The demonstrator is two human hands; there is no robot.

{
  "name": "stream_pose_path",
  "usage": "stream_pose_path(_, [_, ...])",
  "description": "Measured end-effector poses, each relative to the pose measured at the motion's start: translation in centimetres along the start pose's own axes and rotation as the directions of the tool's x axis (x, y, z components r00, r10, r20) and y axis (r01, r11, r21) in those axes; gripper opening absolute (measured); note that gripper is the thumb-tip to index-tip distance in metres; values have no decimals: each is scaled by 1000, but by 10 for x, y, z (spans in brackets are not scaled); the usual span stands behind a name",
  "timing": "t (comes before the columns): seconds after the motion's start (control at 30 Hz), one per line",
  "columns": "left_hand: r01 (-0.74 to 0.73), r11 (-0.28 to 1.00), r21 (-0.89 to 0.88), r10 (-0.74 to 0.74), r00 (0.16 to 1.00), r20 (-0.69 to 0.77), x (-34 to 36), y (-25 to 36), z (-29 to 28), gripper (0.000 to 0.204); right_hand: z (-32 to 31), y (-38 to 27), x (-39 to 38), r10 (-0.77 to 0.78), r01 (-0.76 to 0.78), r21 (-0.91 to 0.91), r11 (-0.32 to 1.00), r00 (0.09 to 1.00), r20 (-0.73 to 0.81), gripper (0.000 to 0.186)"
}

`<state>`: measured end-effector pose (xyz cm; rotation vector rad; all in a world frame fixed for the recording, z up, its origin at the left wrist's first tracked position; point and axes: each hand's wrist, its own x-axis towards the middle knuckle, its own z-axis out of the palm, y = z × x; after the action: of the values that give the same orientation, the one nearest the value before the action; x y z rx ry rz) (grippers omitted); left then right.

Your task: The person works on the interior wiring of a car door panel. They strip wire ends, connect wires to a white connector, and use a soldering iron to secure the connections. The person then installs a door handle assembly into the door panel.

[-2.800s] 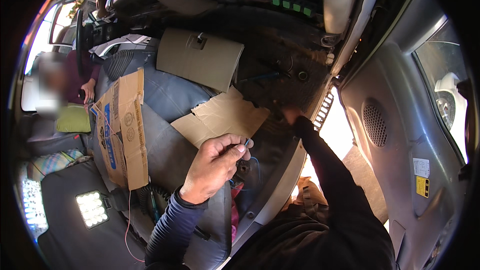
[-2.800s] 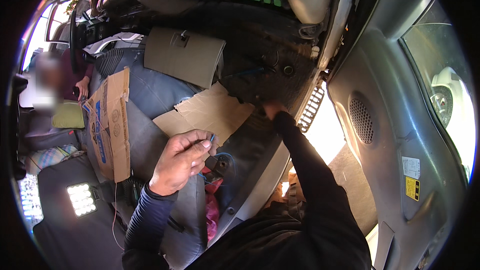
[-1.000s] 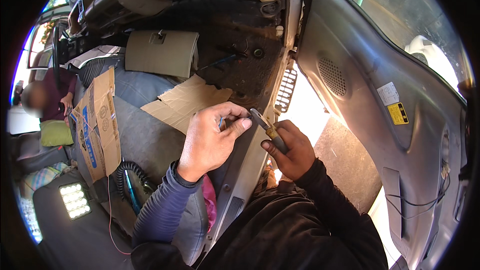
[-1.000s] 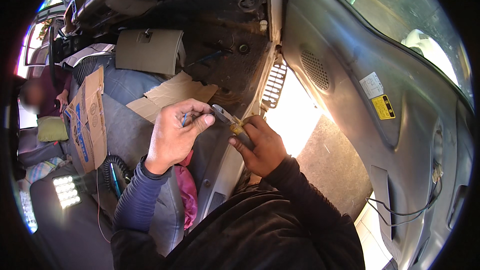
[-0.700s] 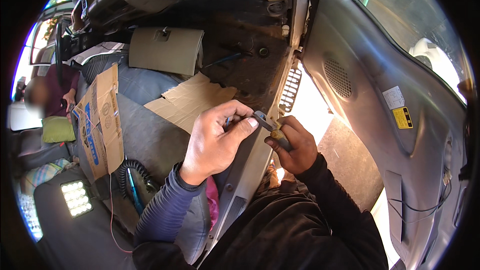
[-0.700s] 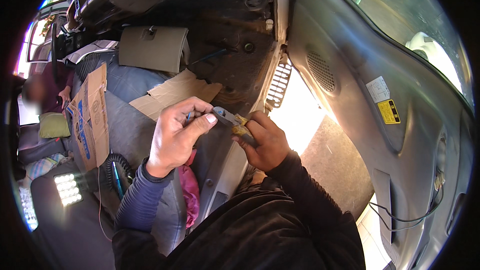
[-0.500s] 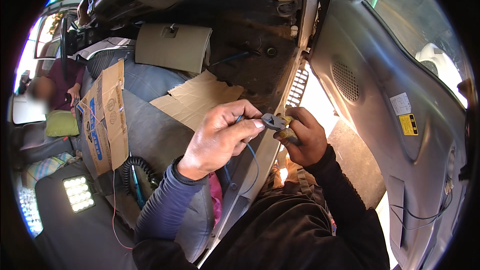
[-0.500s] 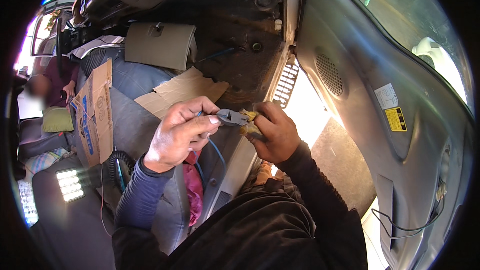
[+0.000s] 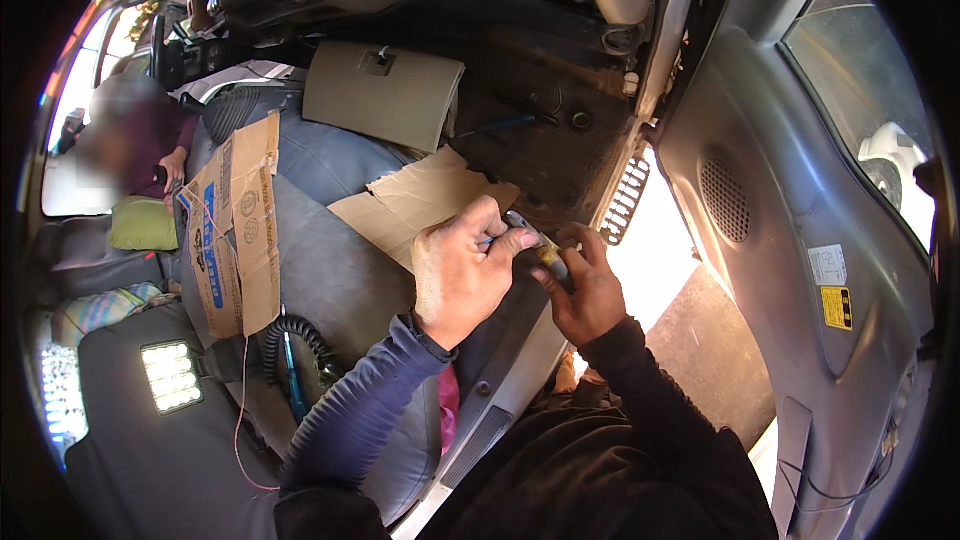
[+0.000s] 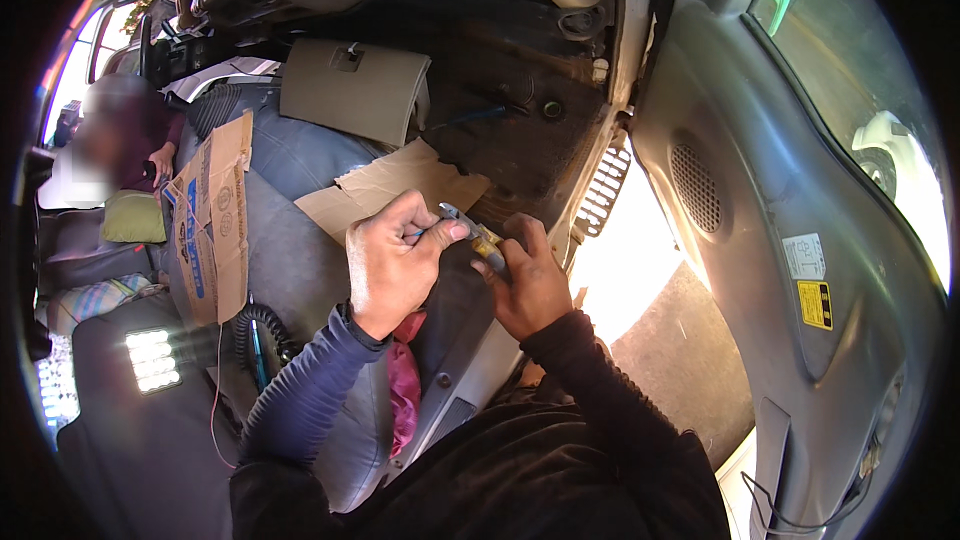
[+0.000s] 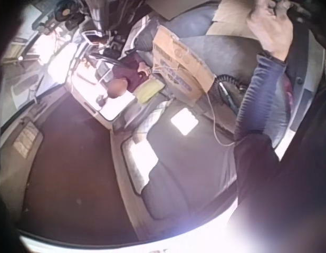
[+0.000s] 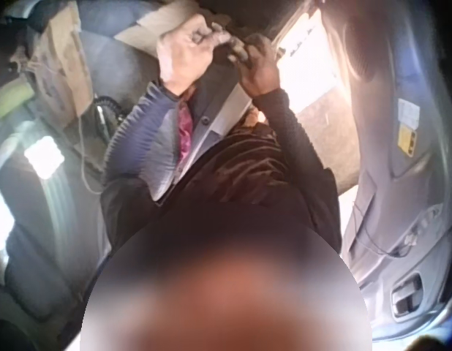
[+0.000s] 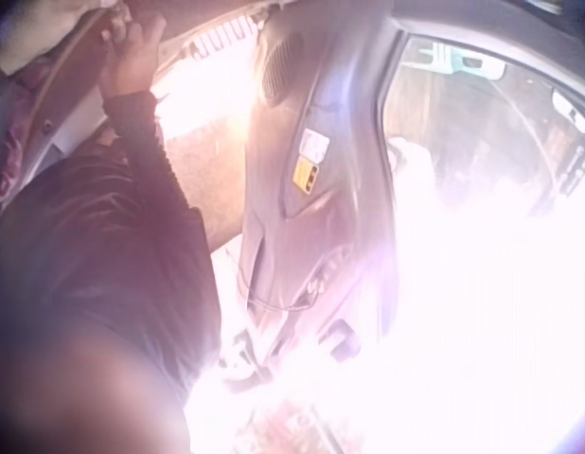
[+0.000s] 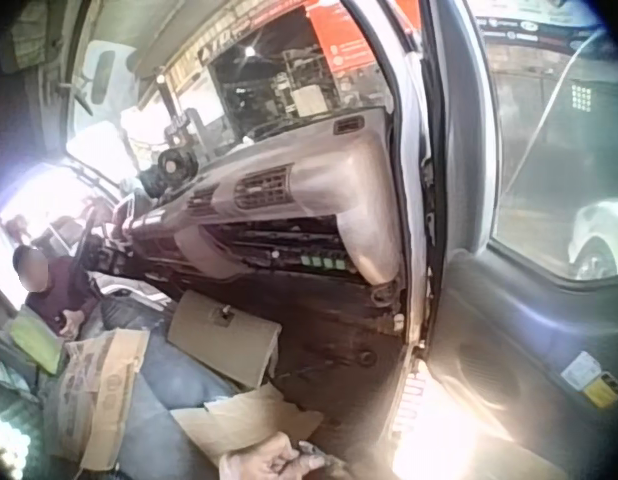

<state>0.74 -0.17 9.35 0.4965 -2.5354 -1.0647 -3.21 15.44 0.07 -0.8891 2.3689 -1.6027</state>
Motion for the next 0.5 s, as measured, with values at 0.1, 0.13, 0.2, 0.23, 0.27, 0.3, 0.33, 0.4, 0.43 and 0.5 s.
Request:
stream_pose_path(0.1, [-18,996,82,22,999,-46,6,-9,1,36,15,1,8,3,-7,-68,998,998,-61,26])
stream_pose_path(0.13, [-22,993,114,29,998,-57,8,-11,1,36,20,2,12,-9,1,-94,996,997,-82,26])
stream_pose_path(0.2, [-41,983,178,55,996,-74,13,-17,0,35,29,4,19,-19,5,-144,990,995,-99,26])
stream_pose_path(0.23, [-58,976,208,77,994,-81,16,-20,0,35,33,5,22,-31,11,-178,984,993,-110,26])
stream_pose_path(0.27, [-74,969,234,96,992,-85,19,-23,-1,34,36,7,26,-31,13,-163,987,994,-109,26])
stream_pose_path(0.3, [-65,960,273,89,993,-74,22,-26,-1,32,39,8,29,-28,12,-153,988,994,-107,26])
stream_pose_path(0.33, [-60,950,306,82,995,-59,26,-29,-1,29,42,8,33,-26,11,-144,990,994,-107,25])
stream_pose_path(0.4, [-65,934,352,88,995,-51,31,-36,0,25,44,8,38,-4,-14,-193,981,995,-96,27])
stream_pose_path(0.43, [-76,927,368,104,993,-55,33,-40,2,23,45,6,41,36,-51,-220,974,997,-72,28])
stream_pose_path(0.5, [-89,912,401,127,990,-69,37,-46,7,20,47,3,45,12,-39,-277,960,995,-101,28])
